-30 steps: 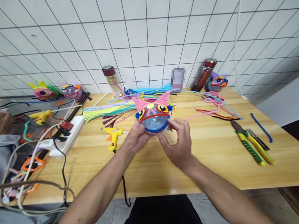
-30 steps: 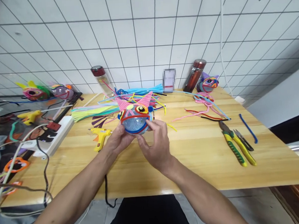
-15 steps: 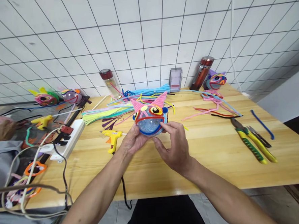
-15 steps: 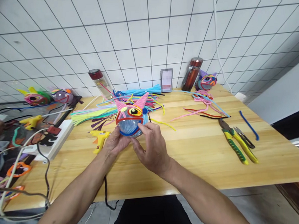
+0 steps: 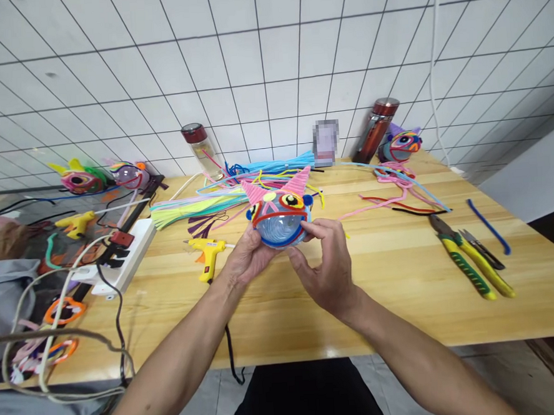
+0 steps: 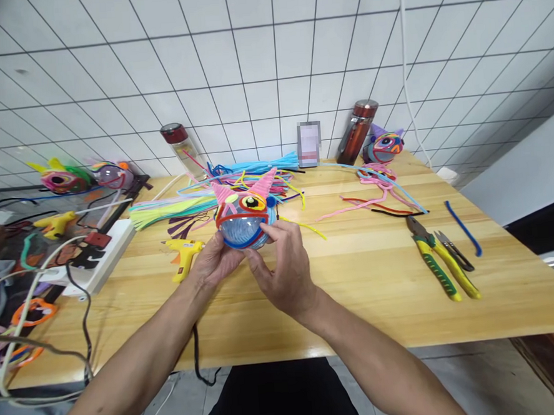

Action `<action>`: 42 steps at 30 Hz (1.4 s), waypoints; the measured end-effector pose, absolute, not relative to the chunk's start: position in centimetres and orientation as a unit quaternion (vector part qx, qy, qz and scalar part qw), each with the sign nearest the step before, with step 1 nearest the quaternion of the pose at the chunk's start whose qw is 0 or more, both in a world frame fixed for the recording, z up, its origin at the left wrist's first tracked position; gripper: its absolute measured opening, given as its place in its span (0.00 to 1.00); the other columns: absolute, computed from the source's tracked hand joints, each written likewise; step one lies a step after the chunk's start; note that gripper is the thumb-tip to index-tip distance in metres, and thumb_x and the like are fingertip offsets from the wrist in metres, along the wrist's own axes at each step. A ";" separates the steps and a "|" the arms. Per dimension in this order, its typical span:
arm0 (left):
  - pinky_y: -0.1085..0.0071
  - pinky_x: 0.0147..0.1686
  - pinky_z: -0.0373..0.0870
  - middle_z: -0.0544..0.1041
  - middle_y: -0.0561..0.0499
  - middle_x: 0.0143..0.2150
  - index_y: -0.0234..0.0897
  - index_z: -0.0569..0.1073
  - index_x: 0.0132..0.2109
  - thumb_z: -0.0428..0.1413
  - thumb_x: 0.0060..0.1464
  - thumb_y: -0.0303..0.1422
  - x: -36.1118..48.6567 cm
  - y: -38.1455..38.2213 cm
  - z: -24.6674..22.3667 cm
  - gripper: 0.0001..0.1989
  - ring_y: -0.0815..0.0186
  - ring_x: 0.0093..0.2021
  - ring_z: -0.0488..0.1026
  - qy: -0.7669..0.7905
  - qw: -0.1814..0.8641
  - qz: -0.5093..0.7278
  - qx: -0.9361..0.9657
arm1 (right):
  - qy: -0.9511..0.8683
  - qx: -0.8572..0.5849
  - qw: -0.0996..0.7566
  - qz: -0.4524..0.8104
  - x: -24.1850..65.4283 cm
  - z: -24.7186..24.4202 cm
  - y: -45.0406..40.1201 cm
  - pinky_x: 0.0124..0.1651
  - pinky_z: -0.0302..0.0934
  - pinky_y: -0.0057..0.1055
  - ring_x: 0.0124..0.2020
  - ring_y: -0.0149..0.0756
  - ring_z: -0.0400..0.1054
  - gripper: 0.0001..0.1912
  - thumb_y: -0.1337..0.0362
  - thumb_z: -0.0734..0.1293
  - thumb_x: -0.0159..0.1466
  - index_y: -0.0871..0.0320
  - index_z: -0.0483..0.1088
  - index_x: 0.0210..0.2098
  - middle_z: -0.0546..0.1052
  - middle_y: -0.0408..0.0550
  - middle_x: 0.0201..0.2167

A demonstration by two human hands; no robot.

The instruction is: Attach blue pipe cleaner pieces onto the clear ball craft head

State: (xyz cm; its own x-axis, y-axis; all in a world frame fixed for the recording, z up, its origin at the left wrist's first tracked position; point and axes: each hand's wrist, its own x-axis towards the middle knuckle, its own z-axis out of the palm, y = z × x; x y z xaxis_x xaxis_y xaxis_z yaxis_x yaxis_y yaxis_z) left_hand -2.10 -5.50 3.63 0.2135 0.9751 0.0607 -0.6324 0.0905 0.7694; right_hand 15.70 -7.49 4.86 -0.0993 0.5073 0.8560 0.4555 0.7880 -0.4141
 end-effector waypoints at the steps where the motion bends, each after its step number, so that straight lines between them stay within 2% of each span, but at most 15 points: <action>1: 0.39 0.72 0.66 0.81 0.35 0.63 0.35 0.80 0.58 0.77 0.43 0.51 -2.1 -5.5 3.6 0.39 0.36 0.72 0.70 0.249 0.696 0.575 0.350 | -0.737 -0.328 0.590 0.025 15.7 4.8 -7.4 0.48 0.74 0.48 0.47 0.46 0.72 0.20 0.63 0.70 0.72 0.54 0.66 0.62 0.75 0.53 0.46; 6: 0.39 0.71 0.68 0.80 0.35 0.64 0.36 0.79 0.60 0.78 0.42 0.50 -1.9 -5.7 3.7 0.42 0.35 0.71 0.71 0.253 0.695 0.574 0.352 | -0.709 -0.357 0.607 0.037 15.6 4.6 -7.0 0.46 0.75 0.46 0.43 0.43 0.72 0.15 0.62 0.70 0.72 0.52 0.67 0.56 0.74 0.50 0.44; 12: 0.39 0.70 0.69 0.79 0.39 0.66 0.45 0.71 0.70 0.78 0.44 0.49 -1.4 -5.7 3.9 0.49 0.39 0.71 0.72 0.253 0.682 0.592 0.347 | -0.678 -0.376 0.627 0.075 15.2 4.3 -6.5 0.45 0.75 0.43 0.40 0.39 0.72 0.14 0.64 0.71 0.68 0.53 0.68 0.52 0.72 0.46 0.41; 20: 0.42 0.69 0.71 0.73 0.42 0.73 0.52 0.66 0.73 0.77 0.47 0.45 -1.5 -5.7 3.8 0.50 0.42 0.73 0.70 0.247 0.687 0.600 0.326 | -0.661 -0.396 0.627 0.114 15.2 3.8 -6.1 0.43 0.75 0.42 0.37 0.38 0.72 0.15 0.64 0.72 0.66 0.53 0.68 0.51 0.74 0.47 0.42; 28: 0.43 0.69 0.71 0.75 0.42 0.72 0.51 0.66 0.73 0.77 0.47 0.44 -1.2 -5.7 4.0 0.49 0.42 0.73 0.69 0.242 0.691 0.599 0.323 | -0.655 -0.406 0.625 0.129 15.2 3.8 -6.1 0.43 0.75 0.41 0.37 0.38 0.72 0.15 0.64 0.72 0.65 0.53 0.68 0.50 0.74 0.46 0.41; 34: 0.44 0.69 0.72 0.79 0.42 0.67 0.47 0.72 0.69 0.76 0.49 0.47 -1.3 -5.6 3.8 0.43 0.42 0.73 0.70 0.246 0.690 0.591 0.338 | -0.658 -0.405 0.622 0.128 15.2 3.8 -5.9 0.44 0.75 0.41 0.38 0.38 0.73 0.16 0.63 0.72 0.65 0.53 0.68 0.51 0.74 0.46 0.41; 42: 0.42 0.71 0.69 0.75 0.41 0.71 0.48 0.69 0.71 0.77 0.48 0.46 -1.0 -5.6 3.8 0.47 0.43 0.72 0.71 0.253 0.683 0.600 0.330 | -0.652 -0.420 0.611 0.159 15.4 3.7 -5.7 0.45 0.75 0.42 0.38 0.38 0.73 0.14 0.60 0.71 0.67 0.54 0.69 0.51 0.75 0.47 0.42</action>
